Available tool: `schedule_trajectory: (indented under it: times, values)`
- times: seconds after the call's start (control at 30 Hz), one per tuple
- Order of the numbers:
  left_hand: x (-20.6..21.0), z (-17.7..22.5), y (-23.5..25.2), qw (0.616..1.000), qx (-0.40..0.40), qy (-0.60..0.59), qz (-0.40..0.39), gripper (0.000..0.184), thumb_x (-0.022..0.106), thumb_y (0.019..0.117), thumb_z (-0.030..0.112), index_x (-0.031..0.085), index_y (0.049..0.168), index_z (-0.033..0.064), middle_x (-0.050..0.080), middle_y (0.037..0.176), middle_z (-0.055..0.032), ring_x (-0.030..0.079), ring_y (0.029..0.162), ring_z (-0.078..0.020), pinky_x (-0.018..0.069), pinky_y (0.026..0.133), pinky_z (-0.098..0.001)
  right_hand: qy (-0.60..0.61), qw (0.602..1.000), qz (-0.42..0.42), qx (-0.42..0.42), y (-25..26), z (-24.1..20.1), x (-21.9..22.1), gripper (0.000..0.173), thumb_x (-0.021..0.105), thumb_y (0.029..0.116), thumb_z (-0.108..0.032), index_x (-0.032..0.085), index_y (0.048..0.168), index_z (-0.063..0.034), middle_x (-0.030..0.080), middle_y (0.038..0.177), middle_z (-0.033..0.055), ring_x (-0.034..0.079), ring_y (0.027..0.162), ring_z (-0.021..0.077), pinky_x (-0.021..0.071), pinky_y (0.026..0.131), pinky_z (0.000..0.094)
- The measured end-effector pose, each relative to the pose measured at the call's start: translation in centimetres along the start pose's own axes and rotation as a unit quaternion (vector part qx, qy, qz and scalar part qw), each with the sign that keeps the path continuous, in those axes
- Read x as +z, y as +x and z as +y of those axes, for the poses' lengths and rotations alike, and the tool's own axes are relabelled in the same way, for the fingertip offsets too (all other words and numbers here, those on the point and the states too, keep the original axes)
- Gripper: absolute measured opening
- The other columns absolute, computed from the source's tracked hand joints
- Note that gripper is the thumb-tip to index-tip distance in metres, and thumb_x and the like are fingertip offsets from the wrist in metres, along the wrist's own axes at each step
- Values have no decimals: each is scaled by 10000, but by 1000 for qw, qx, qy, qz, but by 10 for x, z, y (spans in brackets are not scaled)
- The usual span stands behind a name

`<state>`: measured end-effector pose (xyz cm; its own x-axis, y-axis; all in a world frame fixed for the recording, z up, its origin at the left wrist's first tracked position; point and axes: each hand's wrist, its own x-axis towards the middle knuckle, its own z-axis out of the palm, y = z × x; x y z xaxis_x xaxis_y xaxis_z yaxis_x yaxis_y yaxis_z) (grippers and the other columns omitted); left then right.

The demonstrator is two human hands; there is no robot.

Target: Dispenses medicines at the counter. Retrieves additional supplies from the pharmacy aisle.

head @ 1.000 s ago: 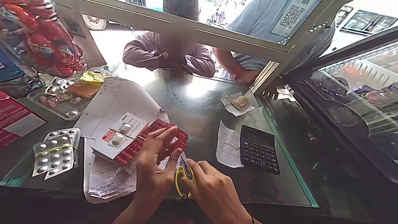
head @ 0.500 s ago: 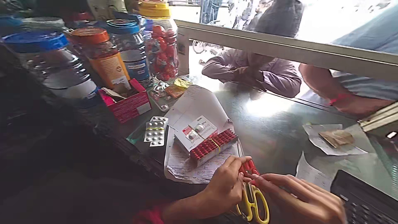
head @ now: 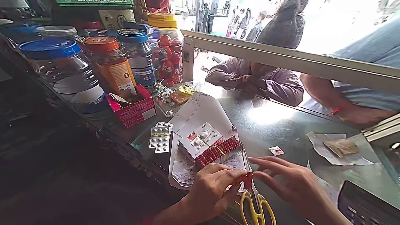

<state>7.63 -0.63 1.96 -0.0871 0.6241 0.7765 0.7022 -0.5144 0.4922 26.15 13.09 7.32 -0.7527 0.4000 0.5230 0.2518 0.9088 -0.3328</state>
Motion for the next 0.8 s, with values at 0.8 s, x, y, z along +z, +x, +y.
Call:
schedule_trajectory:
  times: [0.8]
  values:
    - [-24, -28, 20, 984, -61, 128, -106, 211, 573, 973, 59, 764, 1061, 48, 744, 1047, -118, 733, 954, -229, 594, 816, -332, 161, 981, -21, 109, 29, -4, 11, 303, 535, 1000, -151, 687, 1251, -79, 728, 1050, 30, 695, 842, -6, 578, 752, 157]
